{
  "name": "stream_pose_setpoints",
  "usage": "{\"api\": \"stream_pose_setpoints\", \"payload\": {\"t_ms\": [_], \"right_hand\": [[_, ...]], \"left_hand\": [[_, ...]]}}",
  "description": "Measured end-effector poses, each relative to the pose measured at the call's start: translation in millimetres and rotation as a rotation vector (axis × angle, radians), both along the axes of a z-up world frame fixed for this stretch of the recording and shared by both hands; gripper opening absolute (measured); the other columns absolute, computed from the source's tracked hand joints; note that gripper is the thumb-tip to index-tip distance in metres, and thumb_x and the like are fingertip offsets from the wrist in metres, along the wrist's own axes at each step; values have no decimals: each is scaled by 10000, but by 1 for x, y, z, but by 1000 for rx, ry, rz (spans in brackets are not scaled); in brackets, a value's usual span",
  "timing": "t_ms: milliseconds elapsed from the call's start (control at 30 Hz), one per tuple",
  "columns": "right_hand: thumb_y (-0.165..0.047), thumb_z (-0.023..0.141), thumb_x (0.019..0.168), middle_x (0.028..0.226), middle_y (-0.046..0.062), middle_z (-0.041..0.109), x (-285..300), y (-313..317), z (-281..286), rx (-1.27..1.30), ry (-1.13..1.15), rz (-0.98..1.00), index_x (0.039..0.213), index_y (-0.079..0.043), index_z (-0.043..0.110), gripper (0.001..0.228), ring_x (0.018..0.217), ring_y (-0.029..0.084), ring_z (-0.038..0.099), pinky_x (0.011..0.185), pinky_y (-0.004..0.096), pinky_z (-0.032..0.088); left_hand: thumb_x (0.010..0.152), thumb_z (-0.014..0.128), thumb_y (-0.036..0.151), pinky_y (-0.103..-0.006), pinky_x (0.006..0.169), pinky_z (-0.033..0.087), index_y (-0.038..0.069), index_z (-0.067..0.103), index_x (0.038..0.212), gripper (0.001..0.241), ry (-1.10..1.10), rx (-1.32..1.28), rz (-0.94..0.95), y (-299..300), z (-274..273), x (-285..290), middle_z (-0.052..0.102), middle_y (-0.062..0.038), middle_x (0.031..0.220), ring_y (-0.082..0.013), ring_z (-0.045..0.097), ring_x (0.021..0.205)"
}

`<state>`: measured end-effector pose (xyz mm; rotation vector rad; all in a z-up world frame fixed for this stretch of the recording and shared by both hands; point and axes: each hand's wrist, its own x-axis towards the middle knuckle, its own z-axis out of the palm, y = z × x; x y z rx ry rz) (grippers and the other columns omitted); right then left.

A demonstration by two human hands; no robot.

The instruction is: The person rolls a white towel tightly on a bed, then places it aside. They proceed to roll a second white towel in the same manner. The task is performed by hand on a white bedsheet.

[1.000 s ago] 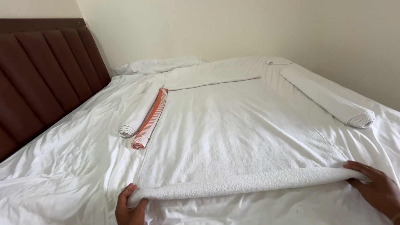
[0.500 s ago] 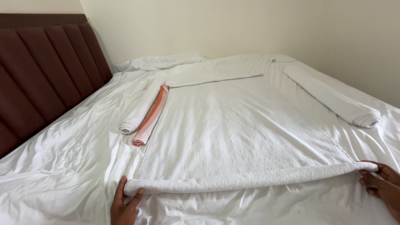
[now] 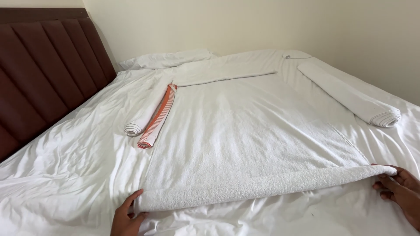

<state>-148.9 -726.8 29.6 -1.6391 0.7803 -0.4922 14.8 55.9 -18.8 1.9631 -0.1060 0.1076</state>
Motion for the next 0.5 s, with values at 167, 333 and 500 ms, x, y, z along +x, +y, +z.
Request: {"api": "stream_pose_setpoints", "payload": {"t_ms": [167,333,500], "right_hand": [[-183,577,1085,1107,103,667,3,-11,0,14,-19,-8,1374,-39,574,323,903,194,636,741,369,509],[-175,575,1079,1037,119,654,18,-35,-2,28,-54,8,1344,-13,546,313,840,213,653,640,382,465],[-192,600,1077,937,148,644,33,-63,-16,-22,-8,6,1309,10,550,312,749,230,632,562,390,420]], "left_hand": [[885,704,92,-425,918,599,179,676,1353,477,-9,74,189,-12,4,1,764,-72,1277,-237,714,1181],[893,719,120,-389,781,567,124,620,1402,518,-151,-107,355,-45,30,-7,733,-83,1153,-209,680,998],[934,720,205,-344,658,504,-5,648,1260,394,-149,-400,314,-32,13,16,742,-88,1049,-168,701,865]]}}
